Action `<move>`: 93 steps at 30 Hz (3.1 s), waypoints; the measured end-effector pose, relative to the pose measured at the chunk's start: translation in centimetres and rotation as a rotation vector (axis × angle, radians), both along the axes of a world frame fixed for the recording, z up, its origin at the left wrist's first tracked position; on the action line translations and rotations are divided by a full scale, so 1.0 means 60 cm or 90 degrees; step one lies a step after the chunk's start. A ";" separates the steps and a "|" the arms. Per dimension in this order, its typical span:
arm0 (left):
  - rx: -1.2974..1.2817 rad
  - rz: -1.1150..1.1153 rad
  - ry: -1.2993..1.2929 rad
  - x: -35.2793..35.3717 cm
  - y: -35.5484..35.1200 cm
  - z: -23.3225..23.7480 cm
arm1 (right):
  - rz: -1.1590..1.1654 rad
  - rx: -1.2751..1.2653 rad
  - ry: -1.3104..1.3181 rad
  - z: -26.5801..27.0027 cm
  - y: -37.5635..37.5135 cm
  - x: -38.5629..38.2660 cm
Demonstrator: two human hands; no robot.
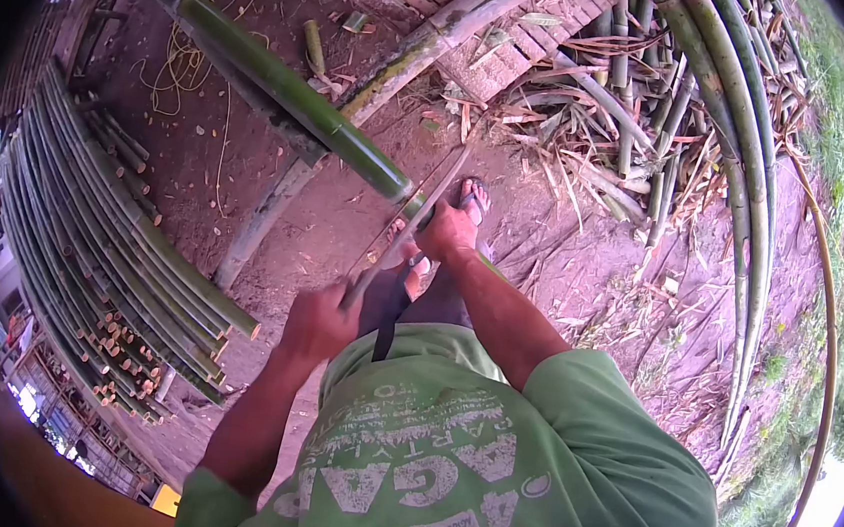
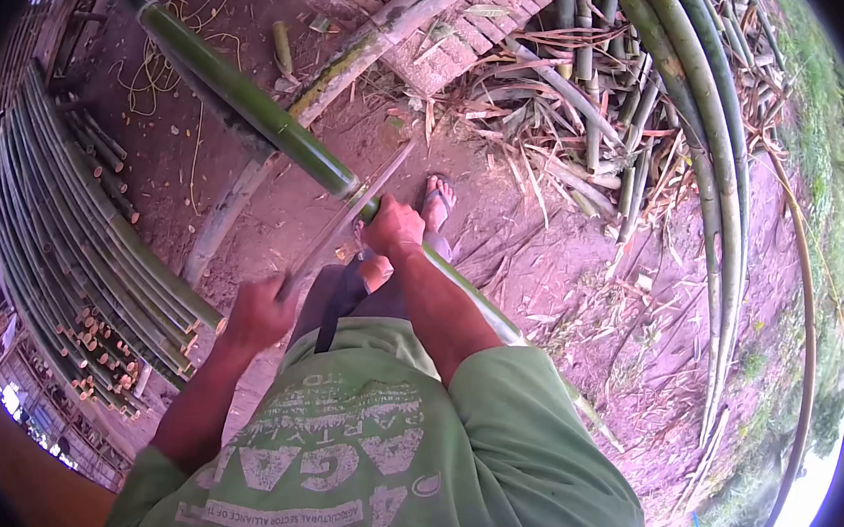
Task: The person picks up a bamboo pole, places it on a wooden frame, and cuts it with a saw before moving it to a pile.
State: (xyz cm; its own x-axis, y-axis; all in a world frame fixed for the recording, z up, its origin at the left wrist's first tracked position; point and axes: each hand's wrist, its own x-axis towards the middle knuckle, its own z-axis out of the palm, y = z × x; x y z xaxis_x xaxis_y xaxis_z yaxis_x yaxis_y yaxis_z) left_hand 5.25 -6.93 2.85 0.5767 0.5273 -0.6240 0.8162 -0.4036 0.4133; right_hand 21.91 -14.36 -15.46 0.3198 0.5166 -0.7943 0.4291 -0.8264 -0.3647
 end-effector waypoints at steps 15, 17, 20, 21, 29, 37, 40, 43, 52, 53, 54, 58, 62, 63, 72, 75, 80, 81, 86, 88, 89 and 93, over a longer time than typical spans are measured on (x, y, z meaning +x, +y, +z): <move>0.044 0.014 -0.083 0.046 0.001 -0.097 | -0.006 -0.008 0.016 0.006 0.001 0.001; 0.063 0.007 -0.062 0.026 -0.010 -0.084 | 0.048 -0.025 -0.015 0.033 0.004 -0.018; -0.023 0.038 0.061 -0.061 -0.041 0.087 | 0.014 -0.018 0.042 0.022 0.002 -0.007; -0.035 0.053 0.091 -0.079 -0.043 0.117 | -0.005 0.001 0.048 0.013 0.002 -0.015; 0.034 0.006 -0.073 0.047 0.003 -0.128 | -0.009 0.011 0.002 0.020 0.001 -0.014; 0.010 0.037 -0.031 -0.084 -0.026 0.011 | -0.022 0.014 0.042 0.036 0.005 -0.016; 0.009 0.039 -0.045 0.032 0.010 -0.179 | -0.007 -0.060 0.081 0.015 0.011 -0.008; 0.040 -0.022 -0.049 0.003 -0.003 -0.130 | 0.010 -0.056 0.046 0.026 0.022 -0.009; 0.016 0.008 -0.024 -0.084 -0.007 -0.030 | 0.043 -0.036 0.011 0.013 0.015 0.002; 0.015 0.007 -0.038 -0.080 -0.022 -0.100 | 0.038 -0.043 0.015 0.008 0.017 0.011; 0.039 0.009 -0.081 -0.044 -0.011 -0.157 | 0.033 -0.050 0.018 0.003 0.018 0.019; 0.044 -0.019 -0.042 -0.021 -0.007 -0.098 | 0.099 -0.041 -0.071 -0.002 0.002 -0.035; -0.028 0.035 -0.026 -0.136 -0.037 0.049 | 0.030 -0.014 -0.060 0.004 -0.022 -0.069; -0.018 0.015 -0.018 -0.168 -0.046 0.068 | 0.024 -0.013 -0.063 0.003 -0.014 -0.060; 0.042 -0.011 -0.058 0.033 0.004 -0.177 | -0.043 -0.011 -0.025 -0.009 -0.002 -0.047; 0.041 -0.003 -0.092 -0.036 -0.011 -0.141 | 0.008 0.021 -0.108 -0.017 0.009 -0.036; -0.004 0.009 0.030 -0.184 -0.046 0.086 | 0.035 0.002 -0.051 0.023 0.006 -0.048; 0.006 0.012 0.040 -0.184 -0.050 0.067 | 0.053 0.013 -0.085 0.000 -0.001 -0.054; 0.029 0.026 -0.052 -0.032 0.004 -0.140 | 0.008 -0.017 0.015 -0.005 0.003 -0.047; 0.022 0.011 -0.027 -0.054 -0.015 -0.122 | 0.037 -0.039 0.020 0.022 0.001 -0.063; 0.026 -0.004 -0.026 -0.052 -0.011 -0.115 | 0.044 -0.041 0.010 0.034 0.010 -0.058; 0.011 0.006 -0.040 -0.080 -0.012 -0.009 | 0.034 0.019 -0.131 -0.022 -0.013 -0.055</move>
State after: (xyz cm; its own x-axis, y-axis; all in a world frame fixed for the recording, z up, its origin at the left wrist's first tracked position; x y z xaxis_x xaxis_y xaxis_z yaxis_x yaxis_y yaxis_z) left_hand 0.43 -7.64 2.30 0.6097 0.5433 -0.5771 0.7925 -0.4035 0.4574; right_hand 18.58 -15.12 -16.79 0.4455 0.5597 -0.6988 0.5395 -0.7907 -0.2893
